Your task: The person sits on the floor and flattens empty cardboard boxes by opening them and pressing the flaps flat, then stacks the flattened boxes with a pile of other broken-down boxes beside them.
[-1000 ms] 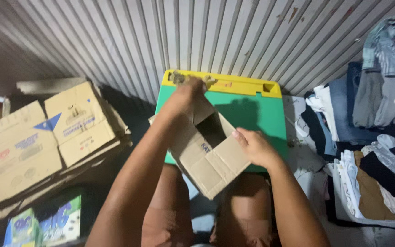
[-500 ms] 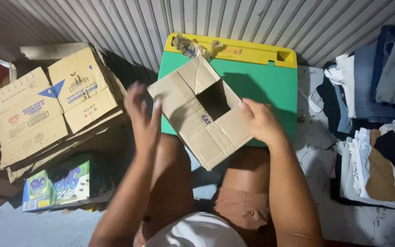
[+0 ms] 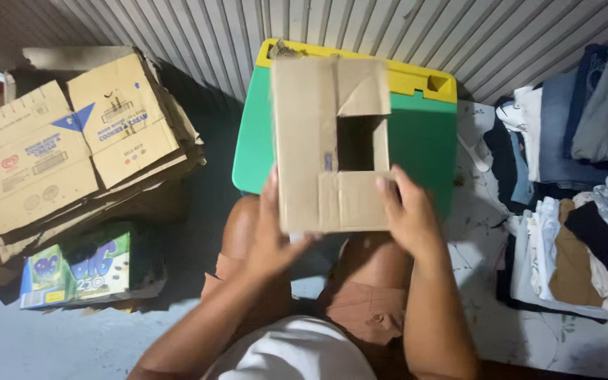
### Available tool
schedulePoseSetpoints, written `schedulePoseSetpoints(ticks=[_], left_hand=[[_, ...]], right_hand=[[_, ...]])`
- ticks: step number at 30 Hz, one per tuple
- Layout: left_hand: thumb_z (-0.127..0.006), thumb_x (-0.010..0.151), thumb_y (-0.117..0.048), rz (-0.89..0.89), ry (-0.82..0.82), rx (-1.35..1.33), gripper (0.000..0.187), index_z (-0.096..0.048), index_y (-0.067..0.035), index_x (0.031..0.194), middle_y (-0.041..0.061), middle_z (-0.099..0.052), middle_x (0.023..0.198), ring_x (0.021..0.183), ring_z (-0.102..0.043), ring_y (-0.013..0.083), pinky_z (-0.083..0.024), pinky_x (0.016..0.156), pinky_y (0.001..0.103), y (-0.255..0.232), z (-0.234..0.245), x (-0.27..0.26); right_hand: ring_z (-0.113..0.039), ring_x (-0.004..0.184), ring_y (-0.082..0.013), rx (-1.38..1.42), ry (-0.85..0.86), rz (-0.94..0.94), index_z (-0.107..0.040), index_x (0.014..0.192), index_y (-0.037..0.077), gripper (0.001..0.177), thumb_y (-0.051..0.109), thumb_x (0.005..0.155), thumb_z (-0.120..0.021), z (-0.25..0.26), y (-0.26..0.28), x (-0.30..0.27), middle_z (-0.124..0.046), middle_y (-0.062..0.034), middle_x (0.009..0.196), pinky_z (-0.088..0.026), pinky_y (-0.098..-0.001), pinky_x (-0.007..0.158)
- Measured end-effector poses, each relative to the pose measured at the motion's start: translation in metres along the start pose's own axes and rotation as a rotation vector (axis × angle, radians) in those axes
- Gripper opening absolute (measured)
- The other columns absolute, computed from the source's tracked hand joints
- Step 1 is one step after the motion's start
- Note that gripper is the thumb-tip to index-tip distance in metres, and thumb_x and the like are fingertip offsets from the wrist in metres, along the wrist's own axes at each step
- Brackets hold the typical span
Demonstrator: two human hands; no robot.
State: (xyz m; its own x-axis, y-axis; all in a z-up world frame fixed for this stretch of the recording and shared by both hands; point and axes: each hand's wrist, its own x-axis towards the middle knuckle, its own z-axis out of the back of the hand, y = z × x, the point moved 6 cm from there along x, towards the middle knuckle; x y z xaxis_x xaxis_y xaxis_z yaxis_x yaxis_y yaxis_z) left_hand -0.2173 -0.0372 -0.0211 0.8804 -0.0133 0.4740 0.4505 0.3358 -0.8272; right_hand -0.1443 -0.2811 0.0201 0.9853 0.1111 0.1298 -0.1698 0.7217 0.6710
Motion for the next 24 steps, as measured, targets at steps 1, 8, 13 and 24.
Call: schedulePoseSetpoints(ticks=[1, 8, 13, 24], left_hand=[[-0.088, 0.075, -0.028, 0.079, 0.038, -0.004, 0.119, -0.012, 0.002, 0.161, 0.026, -0.026, 0.165, 0.155, -0.028, 0.0384, -0.027, 0.125, 0.047, 0.011, 0.003, 0.01], [-0.092, 0.074, -0.02, 0.128, 0.144, -0.056, 0.106, -0.029, 0.002, 0.157, 0.026, -0.045, 0.155, 0.147, -0.043, 0.0363, -0.035, 0.119, 0.043, 0.061, -0.009, 0.048], [-0.091, 0.074, -0.017, 0.163, 0.076, -0.008, 0.1, -0.034, 0.001, 0.154, 0.025, -0.049, 0.151, 0.143, -0.046, 0.0365, -0.038, 0.118, 0.043, 0.058, -0.012, 0.031], [-0.082, 0.083, -0.015, 0.05, 0.401, -0.083, 0.078, -0.043, -0.002, 0.15, 0.019, -0.06, 0.144, 0.137, -0.057, 0.0311, -0.046, 0.113, 0.044, 0.112, 0.035, 0.11]], right_hand=[[-0.067, 0.117, -0.0425, 0.023, -0.031, 0.031, -0.056, 0.138, -0.004, 0.06, 0.044, 0.102, -0.057, 0.001, 0.005, -0.009, -0.068, -0.0296, 0.123, -0.052, -0.0443, 0.097], [-0.061, 0.124, -0.0459, -0.013, -0.106, 0.054, -0.048, 0.146, -0.006, 0.073, 0.042, 0.096, -0.068, -0.011, 0.005, -0.019, -0.062, -0.031, 0.135, -0.049, -0.0472, 0.101], [-0.061, 0.127, -0.0435, 0.087, -0.165, 0.103, -0.047, 0.147, -0.006, 0.075, 0.044, 0.095, -0.068, -0.019, -0.005, -0.02, -0.061, -0.029, 0.139, -0.048, -0.0461, 0.104], [-0.065, 0.124, -0.0333, 0.182, 0.174, -0.054, -0.03, 0.151, -0.006, 0.104, 0.063, 0.079, -0.06, -0.055, 0.032, -0.093, -0.05, -0.0261, 0.144, -0.058, -0.0407, 0.096]])
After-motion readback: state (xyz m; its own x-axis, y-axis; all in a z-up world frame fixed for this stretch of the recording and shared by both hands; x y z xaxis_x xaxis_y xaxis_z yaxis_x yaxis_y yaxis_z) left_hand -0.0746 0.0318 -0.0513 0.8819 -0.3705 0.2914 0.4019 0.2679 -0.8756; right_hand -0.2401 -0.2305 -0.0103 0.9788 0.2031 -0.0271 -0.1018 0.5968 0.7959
